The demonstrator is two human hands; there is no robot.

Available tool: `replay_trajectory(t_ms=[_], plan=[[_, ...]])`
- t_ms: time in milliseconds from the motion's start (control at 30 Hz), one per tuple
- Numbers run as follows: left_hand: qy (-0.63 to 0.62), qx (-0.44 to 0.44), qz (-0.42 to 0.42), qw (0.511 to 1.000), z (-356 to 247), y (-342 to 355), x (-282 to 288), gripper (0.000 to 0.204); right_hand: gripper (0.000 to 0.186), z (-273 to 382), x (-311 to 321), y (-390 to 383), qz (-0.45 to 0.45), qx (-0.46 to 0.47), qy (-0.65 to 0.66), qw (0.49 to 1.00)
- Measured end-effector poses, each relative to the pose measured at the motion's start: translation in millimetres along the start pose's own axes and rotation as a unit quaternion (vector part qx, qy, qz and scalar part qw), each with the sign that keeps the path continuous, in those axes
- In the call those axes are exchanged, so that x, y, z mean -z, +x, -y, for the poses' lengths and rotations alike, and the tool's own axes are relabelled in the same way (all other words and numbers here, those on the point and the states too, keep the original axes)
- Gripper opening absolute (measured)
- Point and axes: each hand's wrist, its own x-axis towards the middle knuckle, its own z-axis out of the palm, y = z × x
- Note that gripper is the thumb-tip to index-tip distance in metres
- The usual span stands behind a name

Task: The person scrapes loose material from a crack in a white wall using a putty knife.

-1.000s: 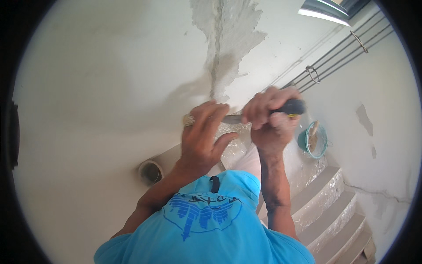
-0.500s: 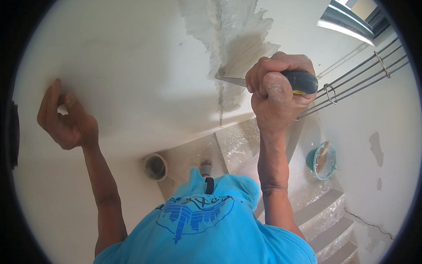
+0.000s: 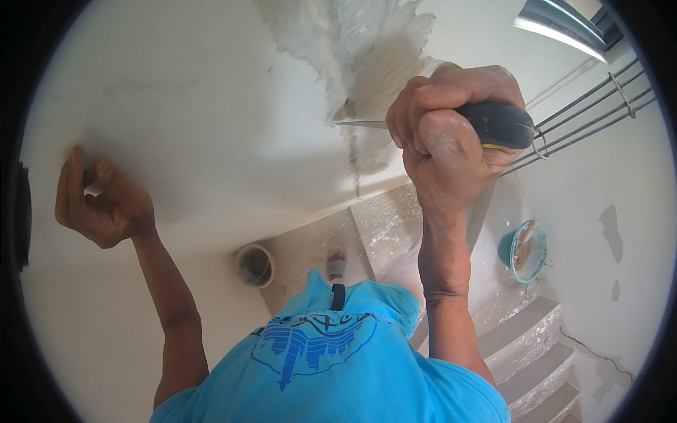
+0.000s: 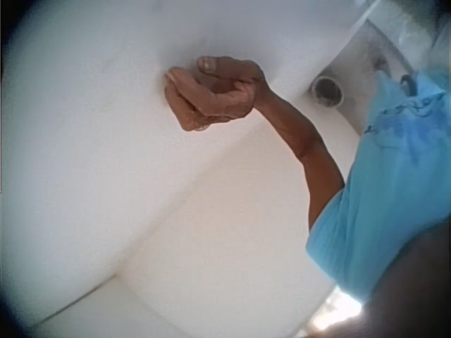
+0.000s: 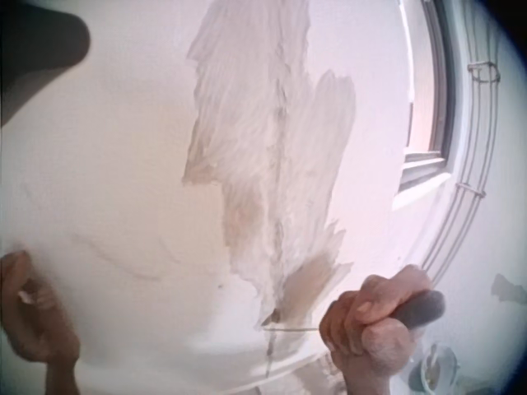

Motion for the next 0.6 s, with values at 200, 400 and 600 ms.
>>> replay_trajectory(t_ms=[200, 400, 600], plan=[[-0.001, 0.01, -0.002, 1.0, -4, 2, -2, 0.025, 0.01, -11, 1, -6, -0.063, -0.04, -0.036, 0.997], [-0.037, 0.002, -0.007, 0.999, -1, 2, -4, 0.025, 0.01, -18, -1, -12, -0.074, -0.063, -0.048, 0.994], [-0.025, 0.004, 0.003, 1.0, -1, 1, 0, 0.025, 0.007, -8, -3, -1, -0.05, -0.044, -0.006, 0.998]])
